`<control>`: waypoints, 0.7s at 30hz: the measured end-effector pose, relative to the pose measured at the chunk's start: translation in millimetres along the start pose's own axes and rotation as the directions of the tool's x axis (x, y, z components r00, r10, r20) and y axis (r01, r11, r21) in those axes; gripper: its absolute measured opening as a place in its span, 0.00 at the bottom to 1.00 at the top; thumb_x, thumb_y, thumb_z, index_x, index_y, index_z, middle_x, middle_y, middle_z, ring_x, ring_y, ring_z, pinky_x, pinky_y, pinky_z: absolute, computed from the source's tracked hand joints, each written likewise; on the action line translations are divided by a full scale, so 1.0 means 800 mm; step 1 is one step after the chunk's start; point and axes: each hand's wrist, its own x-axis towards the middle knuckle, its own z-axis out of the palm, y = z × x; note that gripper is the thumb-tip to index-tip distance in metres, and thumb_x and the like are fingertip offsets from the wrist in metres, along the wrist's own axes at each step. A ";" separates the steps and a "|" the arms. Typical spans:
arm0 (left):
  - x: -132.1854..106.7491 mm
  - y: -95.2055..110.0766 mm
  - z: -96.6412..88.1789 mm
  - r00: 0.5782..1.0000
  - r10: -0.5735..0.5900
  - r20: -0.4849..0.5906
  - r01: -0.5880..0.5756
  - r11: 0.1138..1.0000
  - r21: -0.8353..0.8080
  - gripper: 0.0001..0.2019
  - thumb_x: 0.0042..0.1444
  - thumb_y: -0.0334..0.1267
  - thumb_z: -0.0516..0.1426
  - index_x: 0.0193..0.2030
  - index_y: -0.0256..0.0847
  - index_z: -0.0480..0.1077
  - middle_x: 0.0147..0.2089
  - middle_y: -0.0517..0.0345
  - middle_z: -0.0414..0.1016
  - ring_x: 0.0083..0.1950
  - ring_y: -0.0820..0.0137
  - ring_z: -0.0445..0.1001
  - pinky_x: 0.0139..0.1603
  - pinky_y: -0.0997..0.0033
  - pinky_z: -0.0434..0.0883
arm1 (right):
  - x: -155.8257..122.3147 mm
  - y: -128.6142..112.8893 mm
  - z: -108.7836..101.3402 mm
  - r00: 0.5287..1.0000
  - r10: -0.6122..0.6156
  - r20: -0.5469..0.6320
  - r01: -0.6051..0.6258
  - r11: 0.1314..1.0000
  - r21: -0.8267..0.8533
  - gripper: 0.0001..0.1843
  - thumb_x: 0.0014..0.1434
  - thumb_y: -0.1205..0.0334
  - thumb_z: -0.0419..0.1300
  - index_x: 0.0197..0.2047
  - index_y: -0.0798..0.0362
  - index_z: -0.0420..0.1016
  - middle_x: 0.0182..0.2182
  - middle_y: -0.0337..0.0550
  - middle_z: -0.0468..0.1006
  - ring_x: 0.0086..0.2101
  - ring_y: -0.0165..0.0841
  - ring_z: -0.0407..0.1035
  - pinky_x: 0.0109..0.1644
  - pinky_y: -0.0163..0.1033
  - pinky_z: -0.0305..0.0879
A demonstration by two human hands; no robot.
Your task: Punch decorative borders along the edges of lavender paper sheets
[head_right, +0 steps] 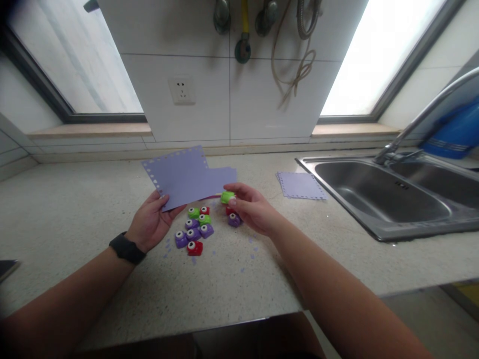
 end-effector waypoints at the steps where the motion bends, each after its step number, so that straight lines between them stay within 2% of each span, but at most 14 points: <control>1: 0.000 0.000 0.000 1.000 0.001 0.002 -0.001 1.000 0.002 0.18 0.67 0.26 0.55 0.59 0.42 0.76 0.62 0.49 0.78 0.48 0.66 0.83 0.46 0.63 0.86 | -0.001 -0.002 -0.001 1.000 0.018 0.005 -0.018 1.000 -0.011 0.23 0.53 0.61 0.78 0.53 0.45 0.83 0.45 0.40 0.84 0.42 0.31 0.78 0.53 0.40 0.74; 3: -0.001 0.000 0.000 1.000 0.003 0.005 -0.003 1.000 0.008 0.18 0.67 0.26 0.55 0.59 0.43 0.76 0.62 0.49 0.78 0.48 0.66 0.83 0.45 0.63 0.86 | -0.003 -0.004 -0.002 0.999 0.047 0.006 -0.047 0.999 -0.024 0.26 0.53 0.61 0.78 0.55 0.47 0.82 0.45 0.42 0.84 0.41 0.32 0.78 0.52 0.41 0.74; 7: -0.004 0.000 0.003 1.000 0.008 0.011 -0.009 0.999 0.043 0.18 0.66 0.27 0.57 0.59 0.44 0.76 0.63 0.50 0.78 0.48 0.67 0.83 0.44 0.65 0.86 | -0.003 -0.005 -0.003 0.998 0.066 -0.024 -0.067 0.997 -0.028 0.23 0.53 0.59 0.79 0.52 0.50 0.83 0.42 0.43 0.85 0.39 0.32 0.79 0.50 0.41 0.75; 15: -0.012 -0.003 0.006 0.998 0.017 0.057 -0.024 0.993 0.117 0.19 0.64 0.31 0.60 0.61 0.44 0.75 0.64 0.51 0.77 0.50 0.65 0.82 0.46 0.61 0.86 | 0.006 0.000 -0.006 0.987 -0.003 -0.163 -0.001 1.000 -0.025 0.23 0.49 0.58 0.81 0.48 0.49 0.84 0.43 0.42 0.85 0.42 0.33 0.79 0.52 0.41 0.75; 21: -0.014 -0.002 0.004 0.993 0.009 0.122 -0.031 0.983 0.180 0.20 0.65 0.33 0.60 0.62 0.46 0.73 0.67 0.51 0.74 0.51 0.59 0.83 0.38 0.56 0.87 | 0.009 0.004 -0.008 0.972 -0.001 -0.233 -0.005 1.000 -0.023 0.23 0.49 0.55 0.81 0.47 0.50 0.84 0.41 0.45 0.85 0.43 0.36 0.80 0.53 0.46 0.76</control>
